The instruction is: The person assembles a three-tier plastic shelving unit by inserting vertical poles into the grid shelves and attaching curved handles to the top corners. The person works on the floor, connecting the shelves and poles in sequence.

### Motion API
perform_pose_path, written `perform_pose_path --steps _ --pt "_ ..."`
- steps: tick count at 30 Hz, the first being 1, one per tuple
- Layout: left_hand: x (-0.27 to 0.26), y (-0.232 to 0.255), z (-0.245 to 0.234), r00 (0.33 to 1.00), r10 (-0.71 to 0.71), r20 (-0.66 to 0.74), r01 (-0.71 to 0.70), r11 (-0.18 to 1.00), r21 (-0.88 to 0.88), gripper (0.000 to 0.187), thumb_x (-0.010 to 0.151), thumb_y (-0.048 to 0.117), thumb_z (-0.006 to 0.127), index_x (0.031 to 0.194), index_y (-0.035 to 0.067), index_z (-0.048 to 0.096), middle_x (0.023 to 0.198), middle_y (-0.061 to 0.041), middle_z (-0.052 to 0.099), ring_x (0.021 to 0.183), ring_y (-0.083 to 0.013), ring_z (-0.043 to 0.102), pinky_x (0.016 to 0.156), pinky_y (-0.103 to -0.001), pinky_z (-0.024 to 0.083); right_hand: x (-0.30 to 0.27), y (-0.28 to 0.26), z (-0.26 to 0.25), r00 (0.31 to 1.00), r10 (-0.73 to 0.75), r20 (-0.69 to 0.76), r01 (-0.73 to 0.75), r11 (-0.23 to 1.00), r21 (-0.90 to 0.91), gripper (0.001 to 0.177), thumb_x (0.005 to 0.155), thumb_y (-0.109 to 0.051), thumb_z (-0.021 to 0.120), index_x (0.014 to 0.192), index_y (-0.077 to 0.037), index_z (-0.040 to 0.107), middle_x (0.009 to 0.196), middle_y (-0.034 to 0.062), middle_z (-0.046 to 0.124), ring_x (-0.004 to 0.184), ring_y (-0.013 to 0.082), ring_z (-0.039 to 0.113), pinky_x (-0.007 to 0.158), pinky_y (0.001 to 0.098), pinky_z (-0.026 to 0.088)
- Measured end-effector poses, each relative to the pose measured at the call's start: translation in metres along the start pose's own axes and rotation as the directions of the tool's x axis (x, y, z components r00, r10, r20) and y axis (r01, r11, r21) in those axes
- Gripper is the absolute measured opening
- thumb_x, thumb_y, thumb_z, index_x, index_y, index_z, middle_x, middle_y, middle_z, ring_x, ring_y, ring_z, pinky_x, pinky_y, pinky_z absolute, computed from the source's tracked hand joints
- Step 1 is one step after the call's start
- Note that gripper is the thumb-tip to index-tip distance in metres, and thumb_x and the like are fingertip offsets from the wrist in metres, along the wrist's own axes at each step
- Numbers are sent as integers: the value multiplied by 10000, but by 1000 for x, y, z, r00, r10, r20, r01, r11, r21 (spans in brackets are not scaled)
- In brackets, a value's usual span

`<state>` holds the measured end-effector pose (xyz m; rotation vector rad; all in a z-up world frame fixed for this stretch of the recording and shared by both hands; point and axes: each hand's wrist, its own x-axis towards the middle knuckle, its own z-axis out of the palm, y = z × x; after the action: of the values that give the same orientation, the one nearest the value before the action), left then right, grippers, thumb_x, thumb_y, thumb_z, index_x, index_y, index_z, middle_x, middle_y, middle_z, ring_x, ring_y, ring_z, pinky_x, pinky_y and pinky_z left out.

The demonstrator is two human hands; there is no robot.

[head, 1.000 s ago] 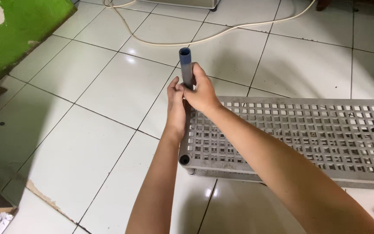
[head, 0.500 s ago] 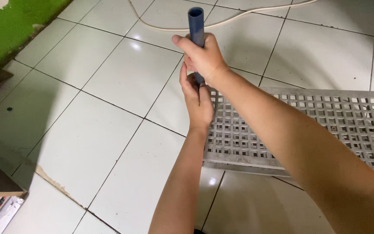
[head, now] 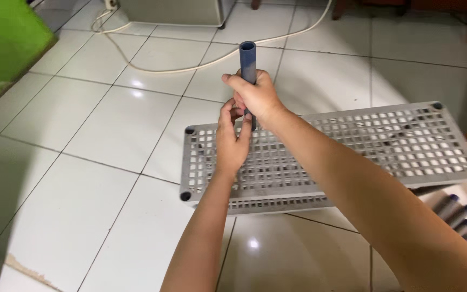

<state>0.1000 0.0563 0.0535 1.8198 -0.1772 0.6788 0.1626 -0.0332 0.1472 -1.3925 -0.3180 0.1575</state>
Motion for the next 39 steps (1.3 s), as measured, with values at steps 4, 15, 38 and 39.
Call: perform_pose_path --steps 4,15,38,39 --pt "-8 42 61 991 94 98 -85 993 -87 475 1017 139 635 1437 54 429 1135 -136 696 1084 -267 694 1010 -409 533 -32 -31 -72 998 7 -68 -5 1000 30 278 900 -227 726 735 -98 544 548 -7 505 464 99 452 438 314 407" --pt "-66 164 247 830 15 558 40 995 -87 669 942 148 648 1520 95 315 1056 -89 751 803 -204 754 731 -354 598 -176 -78 -319 925 20 -380 -88 983 -162 330 915 -237 587 1232 -149 557 1075 54 576 984 189 629 788 363 580" --pt "-325 38 436 219 -277 936 -201 925 321 573 875 280 709 1414 161 552 1578 -105 425 1401 -369 424 1144 -456 395 -409 192 -551 463 402 -790 -788 594 -159 837 807 -264 870 1383 45 347 851 179 718 543 241 710 463 365 608" --pt "-328 33 437 197 -293 936 -227 915 334 596 866 293 716 1423 166 546 1598 -111 382 1427 -369 387 1155 -459 382 -412 199 -549 468 378 -799 -789 586 -185 866 807 -261 853 1423 13 308 830 188 723 535 252 712 467 367 604"
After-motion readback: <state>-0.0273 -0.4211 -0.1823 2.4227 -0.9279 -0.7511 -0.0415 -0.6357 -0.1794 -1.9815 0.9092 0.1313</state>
